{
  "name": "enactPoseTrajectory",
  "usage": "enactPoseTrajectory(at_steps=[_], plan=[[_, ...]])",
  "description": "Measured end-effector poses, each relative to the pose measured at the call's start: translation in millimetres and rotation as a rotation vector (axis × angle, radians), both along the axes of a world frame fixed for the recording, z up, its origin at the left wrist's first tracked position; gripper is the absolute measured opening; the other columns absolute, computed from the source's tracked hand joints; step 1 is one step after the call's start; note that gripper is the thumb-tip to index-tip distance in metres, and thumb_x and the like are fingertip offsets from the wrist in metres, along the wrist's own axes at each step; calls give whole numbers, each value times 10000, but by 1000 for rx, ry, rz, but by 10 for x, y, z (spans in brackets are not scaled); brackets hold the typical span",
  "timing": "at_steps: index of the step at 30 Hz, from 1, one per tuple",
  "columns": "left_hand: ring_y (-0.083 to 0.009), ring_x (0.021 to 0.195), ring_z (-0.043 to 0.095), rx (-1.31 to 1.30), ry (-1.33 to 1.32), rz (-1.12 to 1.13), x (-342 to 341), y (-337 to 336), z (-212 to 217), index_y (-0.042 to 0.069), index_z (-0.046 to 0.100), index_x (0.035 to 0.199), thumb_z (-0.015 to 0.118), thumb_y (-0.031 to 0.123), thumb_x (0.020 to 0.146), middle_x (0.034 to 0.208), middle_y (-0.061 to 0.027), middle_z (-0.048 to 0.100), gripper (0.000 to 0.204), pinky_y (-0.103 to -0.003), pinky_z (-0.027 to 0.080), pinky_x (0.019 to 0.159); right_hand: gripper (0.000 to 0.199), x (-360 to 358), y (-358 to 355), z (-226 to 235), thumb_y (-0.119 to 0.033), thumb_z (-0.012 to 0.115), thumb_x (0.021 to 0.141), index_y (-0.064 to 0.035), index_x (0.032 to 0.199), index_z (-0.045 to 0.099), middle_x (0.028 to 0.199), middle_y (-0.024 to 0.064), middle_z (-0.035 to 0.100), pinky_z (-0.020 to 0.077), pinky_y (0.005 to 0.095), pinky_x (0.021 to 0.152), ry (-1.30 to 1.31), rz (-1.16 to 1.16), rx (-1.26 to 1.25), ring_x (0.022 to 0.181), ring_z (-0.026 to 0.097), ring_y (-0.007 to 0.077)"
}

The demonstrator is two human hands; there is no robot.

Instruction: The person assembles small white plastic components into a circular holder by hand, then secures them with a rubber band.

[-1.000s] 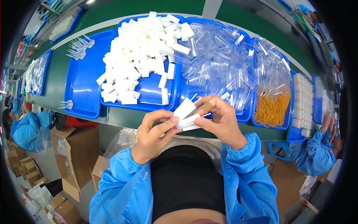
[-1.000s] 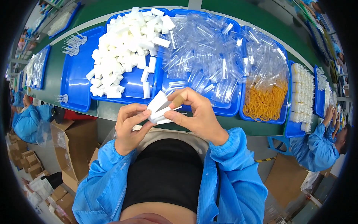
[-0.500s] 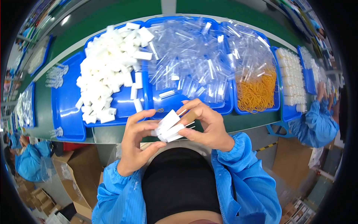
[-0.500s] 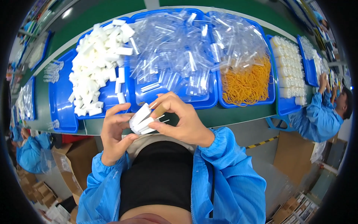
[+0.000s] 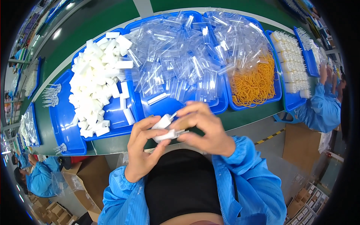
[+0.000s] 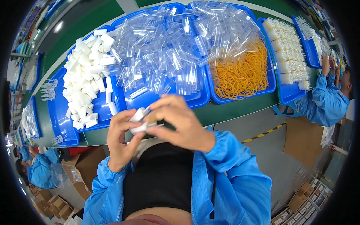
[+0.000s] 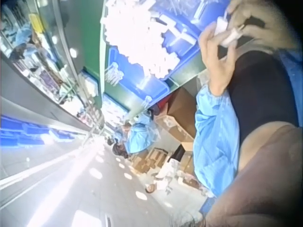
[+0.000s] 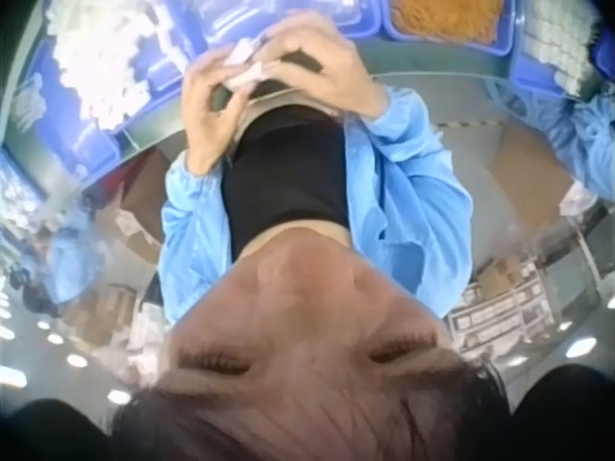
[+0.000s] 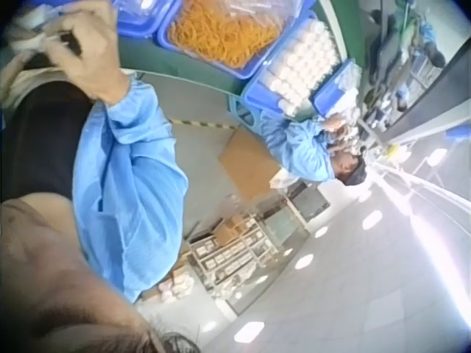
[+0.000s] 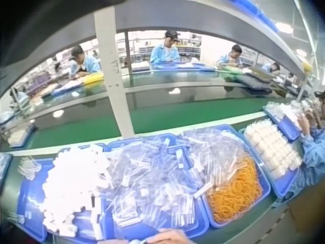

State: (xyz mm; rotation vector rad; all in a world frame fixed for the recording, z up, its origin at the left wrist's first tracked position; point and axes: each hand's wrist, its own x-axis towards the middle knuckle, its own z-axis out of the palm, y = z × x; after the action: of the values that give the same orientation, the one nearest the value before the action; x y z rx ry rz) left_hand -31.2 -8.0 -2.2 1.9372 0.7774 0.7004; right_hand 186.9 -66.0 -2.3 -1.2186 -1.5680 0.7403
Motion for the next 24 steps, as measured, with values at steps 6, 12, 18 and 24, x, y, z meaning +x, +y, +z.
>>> enactPoseTrajectory(at_steps=[6, 12, 18, 24], plan=[[-237, 1160, 585, -273, -161, 170, -3, 26, 14, -16, 633, 1110, 683, -59, 864, 1305, -144, 487, 254, -345, 570, 914, 165, 425, 264, 32, -105, 673, 789, -81, 952, 680, 946, 17, 657, 419, 353, 863, -718, -136, 138, 1010, 585, 220], [-247, 1173, 575, -435, -270, 195, -30, 27, 56, -35, 629, 1135, 689, -79, 846, 1305, -141, 496, 299, -370, 566, 957, 171, 373, 462, 114, -96, 603, 769, -80, 936, 637, 959, 34, 588, 421, 353, 865, -1128, 79, 125, 969, 561, 209], [-256, 1188, 572, -497, -338, 240, -108, 22, 42, -30, 635, 1139, 689, -94, 838, 1304, -135, 503, 313, -380, 563, 971, 215, 447, 606, 274, -66, 694, 753, -63, 953, 617, 904, 57, 593, 450, 328, 842, -950, 200, 115, 924, 580, 207], [-245, 1169, 586, -437, -341, 236, -89, -43, 4, -29, 643, 1125, 702, -94, 829, 1303, -134, 494, 309, -354, 580, 938, 407, 80, 375, 228, -29, 694, 883, -14, 1240, 497, 1057, 145, 666, 532, 317, 853, 408, -105, -212, 960, 659, 188]])
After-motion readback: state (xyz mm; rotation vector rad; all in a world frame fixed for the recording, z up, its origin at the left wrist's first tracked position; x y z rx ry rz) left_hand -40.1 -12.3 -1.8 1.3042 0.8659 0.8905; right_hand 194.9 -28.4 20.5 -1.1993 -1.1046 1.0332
